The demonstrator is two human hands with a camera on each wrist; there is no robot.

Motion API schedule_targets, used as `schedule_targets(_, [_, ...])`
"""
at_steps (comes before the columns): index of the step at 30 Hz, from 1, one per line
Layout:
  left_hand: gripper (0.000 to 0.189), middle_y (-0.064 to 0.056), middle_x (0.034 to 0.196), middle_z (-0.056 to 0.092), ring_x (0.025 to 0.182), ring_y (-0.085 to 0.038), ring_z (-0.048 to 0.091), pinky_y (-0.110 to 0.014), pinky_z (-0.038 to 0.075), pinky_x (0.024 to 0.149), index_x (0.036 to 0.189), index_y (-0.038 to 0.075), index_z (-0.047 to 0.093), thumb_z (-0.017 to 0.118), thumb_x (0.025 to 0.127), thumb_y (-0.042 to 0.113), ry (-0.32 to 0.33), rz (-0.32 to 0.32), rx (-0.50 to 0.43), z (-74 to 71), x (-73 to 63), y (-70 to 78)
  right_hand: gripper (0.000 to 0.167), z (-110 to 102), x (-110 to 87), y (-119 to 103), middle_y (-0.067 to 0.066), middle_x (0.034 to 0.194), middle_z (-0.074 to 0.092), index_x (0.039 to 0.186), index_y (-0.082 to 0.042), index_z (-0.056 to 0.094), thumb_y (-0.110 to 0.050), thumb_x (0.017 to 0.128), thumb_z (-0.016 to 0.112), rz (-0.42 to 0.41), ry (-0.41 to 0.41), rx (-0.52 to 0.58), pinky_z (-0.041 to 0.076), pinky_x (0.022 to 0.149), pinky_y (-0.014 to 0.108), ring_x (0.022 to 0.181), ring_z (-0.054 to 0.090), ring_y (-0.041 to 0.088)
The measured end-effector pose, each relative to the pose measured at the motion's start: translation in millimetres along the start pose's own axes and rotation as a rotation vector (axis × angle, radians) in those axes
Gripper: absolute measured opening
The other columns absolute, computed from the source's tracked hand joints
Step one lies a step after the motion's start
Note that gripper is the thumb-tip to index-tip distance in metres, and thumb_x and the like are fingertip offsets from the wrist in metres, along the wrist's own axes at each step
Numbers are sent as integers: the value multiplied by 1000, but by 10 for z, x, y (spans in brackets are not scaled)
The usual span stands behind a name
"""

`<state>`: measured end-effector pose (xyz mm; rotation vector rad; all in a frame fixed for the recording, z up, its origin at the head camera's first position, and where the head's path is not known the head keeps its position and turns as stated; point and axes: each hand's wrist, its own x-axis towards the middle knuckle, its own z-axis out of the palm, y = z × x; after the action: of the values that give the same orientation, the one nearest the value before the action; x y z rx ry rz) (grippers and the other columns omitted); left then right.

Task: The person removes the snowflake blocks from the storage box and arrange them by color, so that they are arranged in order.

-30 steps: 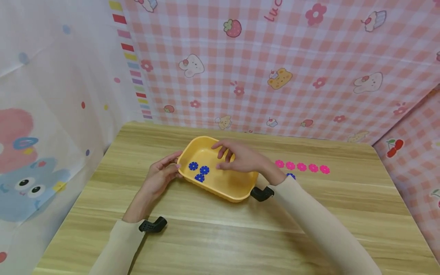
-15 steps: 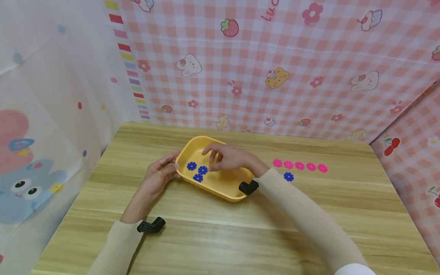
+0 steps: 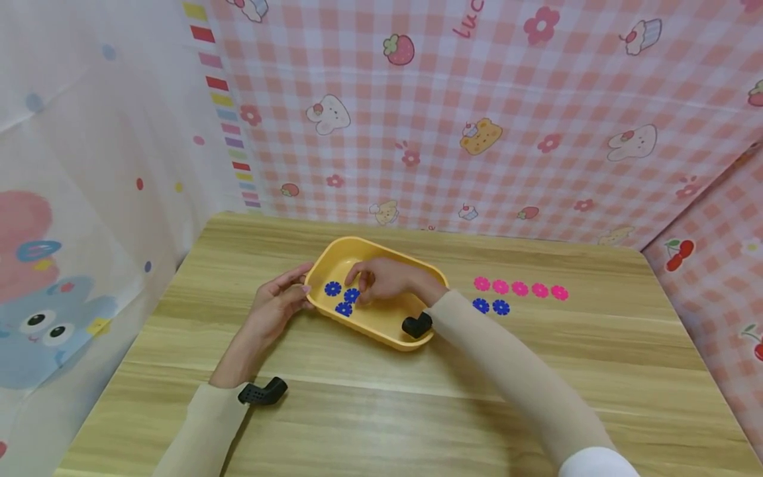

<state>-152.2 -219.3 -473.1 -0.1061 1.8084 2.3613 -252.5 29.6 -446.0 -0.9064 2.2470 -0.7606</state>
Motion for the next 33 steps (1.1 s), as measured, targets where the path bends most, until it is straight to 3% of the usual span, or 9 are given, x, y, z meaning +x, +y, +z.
schedule_targets(9, [57, -4, 113, 55, 84, -12, 64, -21, 62, 75, 153, -1, 44, 61, 98, -3, -7, 15, 1, -19, 11, -34, 24, 27, 18, 12, -2, 84, 59, 111, -14, 71, -15, 89, 80, -20, 18, -23, 43, 69, 19, 76, 53, 10])
schedule_targets(18, [58, -4, 111, 55, 82, -10, 64, -21, 61, 75, 152, -3, 44, 63, 98, -1, -16, 26, -3, -24, 14, -30, 25, 13, -29, -31, 1, 92, 64, 107, -12, 66, -12, 87, 81, -19, 52, -77, 48, 76, 21, 85, 57, 13])
schedule_targets(26, [56, -5, 113, 53, 83, -12, 64, -22, 62, 75, 151, -3, 45, 63, 98, -1, -22, 34, 1, 8, 21, -29, 11, -93, -172, -47, 0, 91, 70, 102, -14, 68, -9, 92, 72, 5, 104, -153, 54, 74, 23, 84, 62, 13])
schedule_targets(33, [56, -4, 113, 52, 82, -10, 64, -22, 62, 75, 151, -3, 45, 61, 98, -2, -19, 33, 7, 3, 6, -30, 14, -236, -314, -96, 1, 92, 71, 104, -11, 72, -5, 93, 65, -20, 120, -153, 55, 80, 25, 86, 63, 14])
